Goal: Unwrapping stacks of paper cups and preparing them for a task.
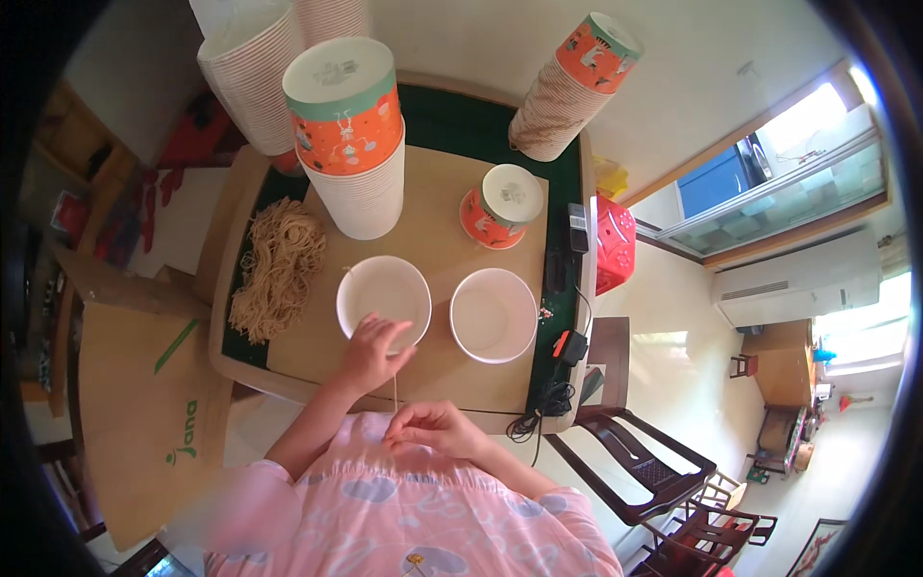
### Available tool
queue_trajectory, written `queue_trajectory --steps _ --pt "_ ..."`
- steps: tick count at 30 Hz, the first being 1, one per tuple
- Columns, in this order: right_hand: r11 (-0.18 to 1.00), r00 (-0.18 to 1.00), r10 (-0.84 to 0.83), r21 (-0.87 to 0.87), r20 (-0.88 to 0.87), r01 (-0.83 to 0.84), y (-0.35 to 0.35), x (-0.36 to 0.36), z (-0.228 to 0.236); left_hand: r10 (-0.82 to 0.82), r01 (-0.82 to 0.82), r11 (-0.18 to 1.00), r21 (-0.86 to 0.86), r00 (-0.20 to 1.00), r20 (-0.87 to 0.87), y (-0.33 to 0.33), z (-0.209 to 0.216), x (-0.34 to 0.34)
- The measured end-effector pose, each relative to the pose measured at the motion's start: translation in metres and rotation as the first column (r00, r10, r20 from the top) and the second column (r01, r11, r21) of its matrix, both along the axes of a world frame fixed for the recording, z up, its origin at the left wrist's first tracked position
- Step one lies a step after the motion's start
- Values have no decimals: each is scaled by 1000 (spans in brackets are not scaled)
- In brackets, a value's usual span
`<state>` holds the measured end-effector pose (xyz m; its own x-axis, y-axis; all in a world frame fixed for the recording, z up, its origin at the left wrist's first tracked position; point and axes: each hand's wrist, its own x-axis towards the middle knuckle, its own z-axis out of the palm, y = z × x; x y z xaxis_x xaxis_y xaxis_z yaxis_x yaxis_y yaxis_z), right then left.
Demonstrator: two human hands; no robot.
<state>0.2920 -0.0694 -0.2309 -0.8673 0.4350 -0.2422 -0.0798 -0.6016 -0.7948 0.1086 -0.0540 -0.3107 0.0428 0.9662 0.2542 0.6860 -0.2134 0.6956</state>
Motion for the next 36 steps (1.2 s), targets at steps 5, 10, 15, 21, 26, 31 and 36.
queue_trajectory --steps 5,10,15,21,26,31,36 --pt "986 992 -115 126 44 109 1 1 -3 -144 107 980 -165 962 -231 -3 -46 4" --pt "968 999 34 250 8 -35 9 9 4 -39 -20 978 -209 961 -273 0 -39 7" --pt "944 924 -297 218 242 247 17 -3 -60 84 -106 988 -114 979 -187 -3 -34 -6" --pt "793 781 -547 486 302 367 42 -29 -103 161 -144 972 -187 984 78 1 -12 -24" --pt "681 713 -672 548 202 486 51 -49 -109 160 -96 966 -241 952 261 4 -4 -32" --pt "689 759 -624 589 186 422 54 -54 -111 176 -34 940 -341 901 395 6 3 -38" --pt "679 758 -626 605 182 416 54 -57 -110 190 -16 925 -379 883 428 5 -4 -42"
